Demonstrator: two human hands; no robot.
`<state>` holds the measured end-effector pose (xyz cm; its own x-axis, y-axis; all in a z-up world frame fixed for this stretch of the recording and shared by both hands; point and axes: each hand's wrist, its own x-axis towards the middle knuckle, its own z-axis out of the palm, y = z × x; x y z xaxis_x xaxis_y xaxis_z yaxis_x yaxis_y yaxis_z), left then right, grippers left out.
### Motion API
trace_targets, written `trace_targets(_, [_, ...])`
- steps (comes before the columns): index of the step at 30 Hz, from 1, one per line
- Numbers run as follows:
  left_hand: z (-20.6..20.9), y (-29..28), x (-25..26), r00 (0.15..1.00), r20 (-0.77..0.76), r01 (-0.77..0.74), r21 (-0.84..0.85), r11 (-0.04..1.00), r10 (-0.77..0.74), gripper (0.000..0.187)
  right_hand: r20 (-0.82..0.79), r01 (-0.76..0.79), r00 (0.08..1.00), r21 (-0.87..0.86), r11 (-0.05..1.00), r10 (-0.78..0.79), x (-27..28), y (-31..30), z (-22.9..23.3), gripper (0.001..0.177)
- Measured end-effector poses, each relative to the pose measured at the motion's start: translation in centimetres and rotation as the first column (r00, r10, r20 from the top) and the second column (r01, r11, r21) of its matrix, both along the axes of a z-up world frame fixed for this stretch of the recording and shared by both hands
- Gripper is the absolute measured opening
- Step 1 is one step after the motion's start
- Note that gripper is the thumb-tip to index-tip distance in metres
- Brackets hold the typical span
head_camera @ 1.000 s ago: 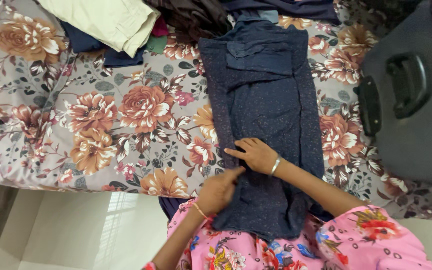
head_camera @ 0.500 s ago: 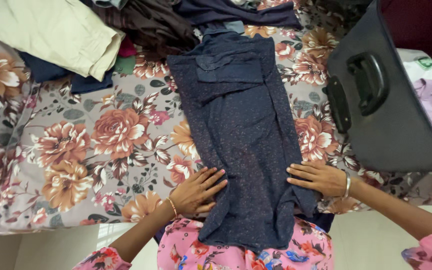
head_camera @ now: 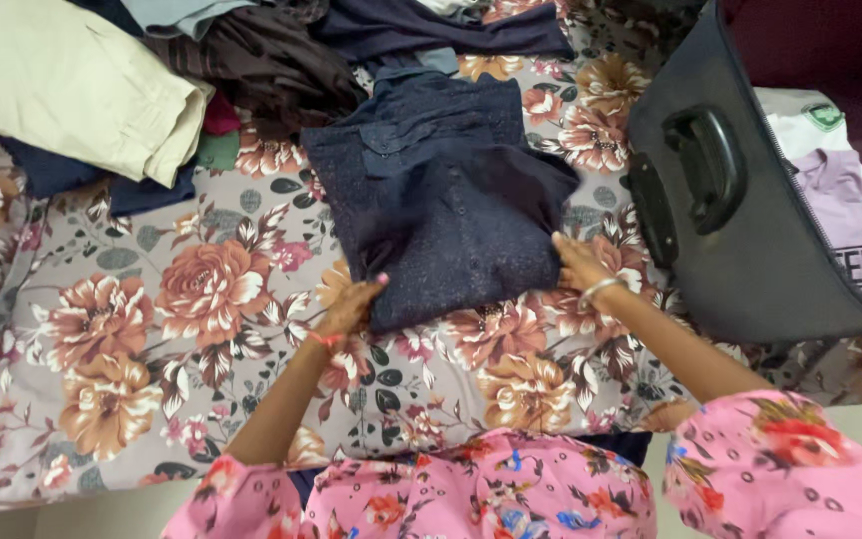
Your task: The person folds a shirt and a pair of pants on a bed and places them into a suitcase.
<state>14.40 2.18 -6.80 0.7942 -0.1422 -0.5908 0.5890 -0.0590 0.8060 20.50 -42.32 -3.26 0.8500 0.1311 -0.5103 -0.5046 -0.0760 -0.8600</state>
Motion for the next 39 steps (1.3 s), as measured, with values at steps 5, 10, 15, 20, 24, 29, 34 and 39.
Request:
trace_targets(5, [0.9,-1.9,-4.7,0.983,0.181,-0.011,-0.064,0.998,0.022,0.055,0.134,-0.109,0.982,-0.155,0.982,0.13,-4.2,-0.5,-1.9,0.072])
trace_targets(10, [-2.5,-0.1,-7.9,0.952,0.237,0.151,0.18,0.972,-0.192,0.042,0.17,-0.04,0.985,0.218,0.975,0.002,-4.3,-4.8,-4.8,0.061])
trace_targets(15, [1.1,-0.4,-7.4,0.929,0.054,-0.346,-0.232,0.909,0.367,0.052,0.133,0.025,0.991,0.031,0.999,-0.029,-3.0,-5.3,-3.4,0.045])
trace_targets(20, [7.0,-4.6,-3.6,0.847,0.427,-0.469,0.323,0.822,0.315,0.049,0.401,0.112,0.899,-0.599,0.793,0.176,1.0,-1.0,-2.0,0.055])
trace_targets(24, [7.1,-5.8,-1.7,0.816,0.577,-0.417,0.635,0.65,-0.04,0.032,0.203,0.029,0.834,-0.945,0.326,0.513,2.4,1.9,0.6,0.049])
trace_targets(29, [2.4,-4.8,-0.4,0.62,0.701,-0.526,0.039,0.849,0.352,0.025,0.541,-0.001,0.796,-0.445,0.895,0.27,4.0,1.0,-0.1,0.042])
trace_targets(34, [-3.5,-2.3,3.3,0.676,0.3,-0.46,-0.543,0.703,0.674,0.029,0.068,0.158,0.982,0.233,0.959,-0.178,7.0,0.1,-5.4,0.045])
trace_targets(39, [-2.2,-1.5,5.9,0.775,0.596,-0.546,0.464,0.697,0.21,0.047,0.347,0.126,0.927,-0.648,0.751,0.144,10.8,0.1,-7.6,0.065])
